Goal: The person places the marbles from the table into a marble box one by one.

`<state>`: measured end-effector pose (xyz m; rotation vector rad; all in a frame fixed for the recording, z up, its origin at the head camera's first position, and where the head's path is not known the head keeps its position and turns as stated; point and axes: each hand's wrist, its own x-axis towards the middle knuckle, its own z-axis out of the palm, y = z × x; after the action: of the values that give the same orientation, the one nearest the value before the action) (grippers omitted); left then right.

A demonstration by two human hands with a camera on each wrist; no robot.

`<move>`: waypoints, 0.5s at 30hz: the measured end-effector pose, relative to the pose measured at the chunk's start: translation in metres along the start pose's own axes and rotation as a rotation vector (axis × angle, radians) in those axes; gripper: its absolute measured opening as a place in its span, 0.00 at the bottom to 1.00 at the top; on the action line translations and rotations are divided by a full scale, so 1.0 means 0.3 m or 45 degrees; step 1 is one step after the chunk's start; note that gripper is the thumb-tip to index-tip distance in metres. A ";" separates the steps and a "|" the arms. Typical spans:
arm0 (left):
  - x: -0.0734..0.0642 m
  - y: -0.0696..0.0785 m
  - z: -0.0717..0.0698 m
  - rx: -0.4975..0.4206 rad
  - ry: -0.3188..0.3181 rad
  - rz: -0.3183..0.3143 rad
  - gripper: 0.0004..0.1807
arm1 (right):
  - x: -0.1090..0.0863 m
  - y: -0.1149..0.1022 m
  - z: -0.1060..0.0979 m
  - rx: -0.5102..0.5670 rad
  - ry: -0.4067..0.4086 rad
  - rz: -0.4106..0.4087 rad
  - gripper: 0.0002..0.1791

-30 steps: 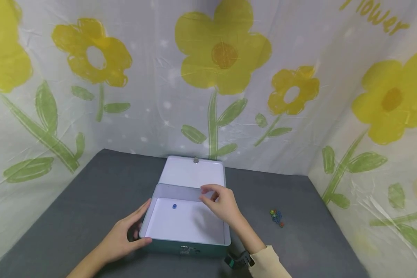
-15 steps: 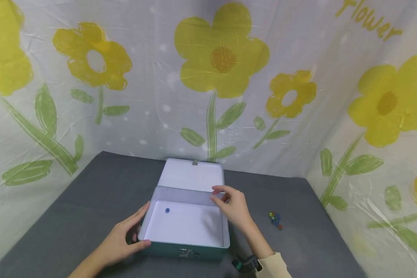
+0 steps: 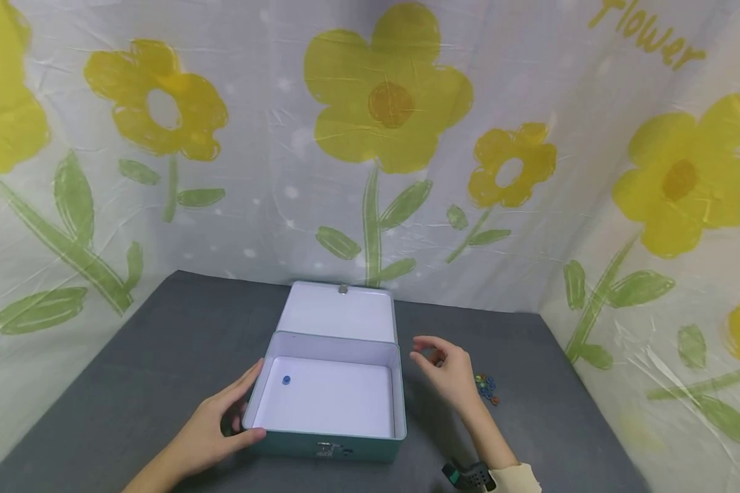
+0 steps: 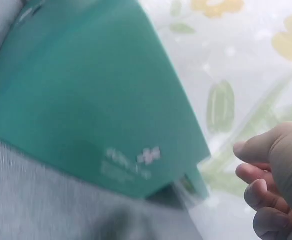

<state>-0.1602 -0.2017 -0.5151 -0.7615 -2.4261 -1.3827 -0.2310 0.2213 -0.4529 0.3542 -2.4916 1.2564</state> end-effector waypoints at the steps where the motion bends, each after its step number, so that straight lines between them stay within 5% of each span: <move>1: -0.002 0.000 0.001 -0.004 -0.002 -0.008 0.55 | -0.005 0.012 -0.009 -0.012 0.007 0.010 0.14; 15: 0.002 -0.008 0.002 0.011 0.007 0.017 0.54 | -0.073 0.146 -0.141 -0.223 0.127 -0.006 0.13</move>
<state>-0.1619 -0.2018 -0.5169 -0.7701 -2.4166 -1.3671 -0.2195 0.2826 -0.4700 0.2469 -2.4900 1.0183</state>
